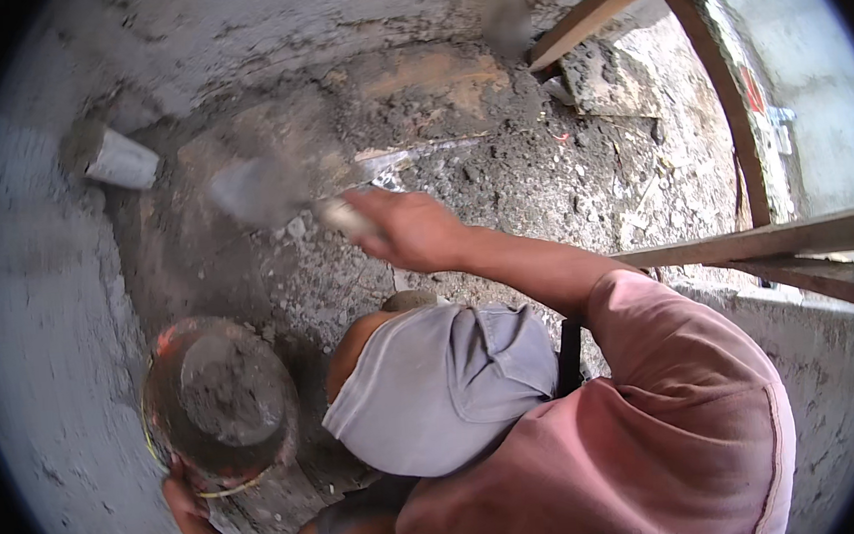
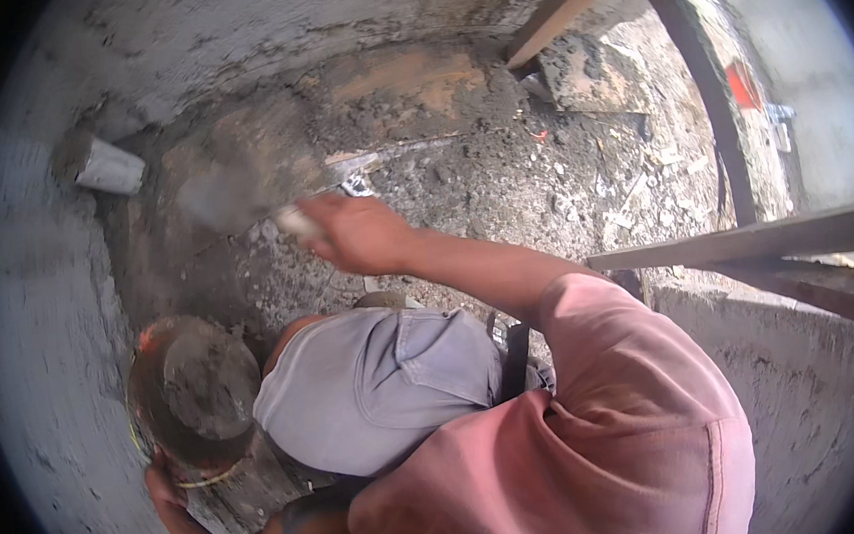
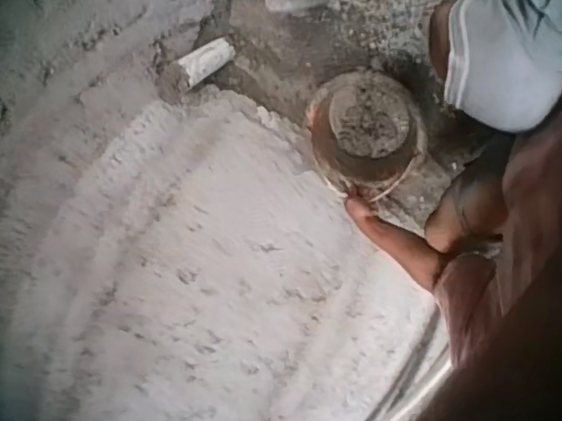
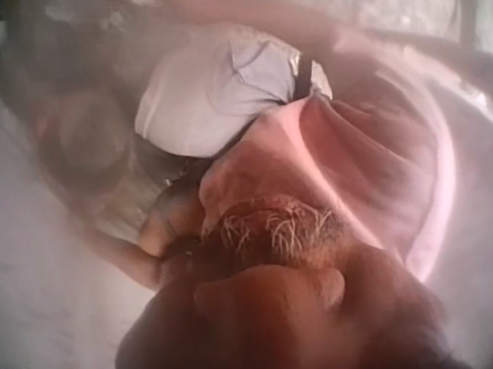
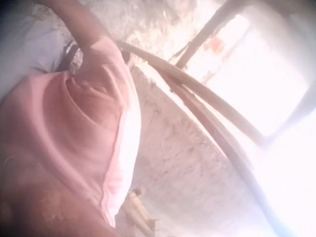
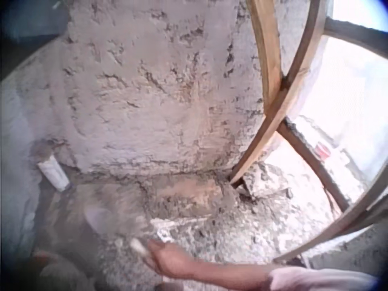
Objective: The person applies cement to a floor using a trowel and a bucket, spreading and smoothing the mixture across the surface.
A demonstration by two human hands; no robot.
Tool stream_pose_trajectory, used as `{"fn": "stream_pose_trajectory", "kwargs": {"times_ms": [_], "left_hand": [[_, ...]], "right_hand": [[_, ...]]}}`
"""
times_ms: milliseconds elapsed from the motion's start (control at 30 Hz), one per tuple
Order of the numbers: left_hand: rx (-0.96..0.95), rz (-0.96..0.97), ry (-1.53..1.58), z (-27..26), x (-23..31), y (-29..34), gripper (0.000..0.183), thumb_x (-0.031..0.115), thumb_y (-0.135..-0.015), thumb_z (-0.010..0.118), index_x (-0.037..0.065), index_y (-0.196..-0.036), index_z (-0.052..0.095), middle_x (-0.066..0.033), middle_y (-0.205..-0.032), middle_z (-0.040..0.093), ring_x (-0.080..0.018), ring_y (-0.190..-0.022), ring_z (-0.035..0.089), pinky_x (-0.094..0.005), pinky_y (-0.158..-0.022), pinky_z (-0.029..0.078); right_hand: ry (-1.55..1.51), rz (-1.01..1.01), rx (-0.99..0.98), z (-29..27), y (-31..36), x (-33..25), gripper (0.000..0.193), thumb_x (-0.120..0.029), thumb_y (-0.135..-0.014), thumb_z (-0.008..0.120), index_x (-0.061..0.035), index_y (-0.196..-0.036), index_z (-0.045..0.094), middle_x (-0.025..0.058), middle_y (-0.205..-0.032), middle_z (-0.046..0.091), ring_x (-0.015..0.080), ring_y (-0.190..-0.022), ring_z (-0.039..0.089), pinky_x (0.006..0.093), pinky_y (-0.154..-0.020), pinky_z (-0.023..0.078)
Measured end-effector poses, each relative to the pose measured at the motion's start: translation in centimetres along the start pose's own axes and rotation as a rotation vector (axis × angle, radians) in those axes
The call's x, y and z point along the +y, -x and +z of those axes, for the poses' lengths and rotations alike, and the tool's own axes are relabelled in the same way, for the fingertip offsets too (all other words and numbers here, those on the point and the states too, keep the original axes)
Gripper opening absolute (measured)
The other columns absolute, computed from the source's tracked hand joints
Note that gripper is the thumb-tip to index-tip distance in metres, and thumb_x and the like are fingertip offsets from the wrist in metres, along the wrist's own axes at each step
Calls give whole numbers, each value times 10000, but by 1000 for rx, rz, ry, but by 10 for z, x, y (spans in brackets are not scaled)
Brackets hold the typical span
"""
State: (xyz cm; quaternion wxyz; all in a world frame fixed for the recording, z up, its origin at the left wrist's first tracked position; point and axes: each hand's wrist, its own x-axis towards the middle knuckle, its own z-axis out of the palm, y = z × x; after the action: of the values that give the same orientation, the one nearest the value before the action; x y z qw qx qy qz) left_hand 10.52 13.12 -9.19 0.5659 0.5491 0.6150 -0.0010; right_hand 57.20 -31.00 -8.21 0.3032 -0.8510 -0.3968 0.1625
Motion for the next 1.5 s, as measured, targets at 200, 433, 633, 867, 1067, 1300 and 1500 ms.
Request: {"fn": "stream_pose_trajectory", "kwargs": {"times_ms": [200, 433, 633, 867, 1067, 1300, 1500], "left_hand": [[28, -13, 122, 8, -8, 8, 337, 318, -1046, 458, 54, -1171, 626, -32, -945, 690, -163, -805, 659, -324, -683, 527], [251, -167, -543, 49, 48, 65, 600, 414, -1019, 491, -6, -1445, 444, -165, -1287, 596, -286, -1094, 576, -405, -906, 471], [266, -279, -566, 15, 25, 25, 633, 496, -1013, 453, 16, -1425, 480, -136, -1242, 611, -262, -1019, 577, -382, -826, 475], [272, -284, -553, 2, 29, 32, 634, 554, -983, 483, 42, -1350, 555, -118, -1129, 629, -236, -900, 566, -371, -719, 466], [300, -235, -528, 18, 31, 46, 579, 549, -973, 519, 35, -1213, 634, -81, -929, 631, -205, -754, 547, -329, -604, 442], [286, -203, -537, -9, 19, 45, 597, 544, -974, 526, 19, -1246, 610, -90, -933, 623, -203, -749, 541, -330, -577, 432], [215, -292, -529, -31, 17, 32, 624, 547, -977, 507, 30, -1324, 547, -94, -1050, 628, -226, -835, 559, -366, -685, 464]], "right_hand": [[-119, 840, 587, -40, 105, 198, 363, -226, -965, 581, 11, -1239, 551, 110, -871, 679, 180, -699, 652, 347, -591, 532], [444, 1478, 769, -202, 190, 431, 504, -437, -880, 623, 30, -1053, 705, 252, -1033, 695, 341, -965, 690, 410, -832, 537], [669, 1396, 532, -311, 166, 507, 465, -423, -881, 610, -10, -1070, 711, 224, -1150, 676, 348, -1059, 667, 420, -899, 528], [795, 1217, 511, -251, 74, 464, 347, -294, -987, 452, -82, -1246, 543, 149, -1210, 614, 337, -1105, 631, 443, -886, 523], [695, 933, 592, -228, 119, 412, 339, -321, -938, 555, -89, -1177, 617, 174, -1127, 655, 354, -1015, 660, 463, -825, 516], [-618, 1195, 1129, -174, 78, 417, 280, -242, -942, 642, -13, -798, 574, 54, -603, 513, 167, -464, 487, 336, -395, 374], [-146, 916, 886, -140, 0, 514, 241, -208, -929, 633, -8, -807, 576, 49, -597, 505, 195, -502, 537, 356, -403, 430]]}}
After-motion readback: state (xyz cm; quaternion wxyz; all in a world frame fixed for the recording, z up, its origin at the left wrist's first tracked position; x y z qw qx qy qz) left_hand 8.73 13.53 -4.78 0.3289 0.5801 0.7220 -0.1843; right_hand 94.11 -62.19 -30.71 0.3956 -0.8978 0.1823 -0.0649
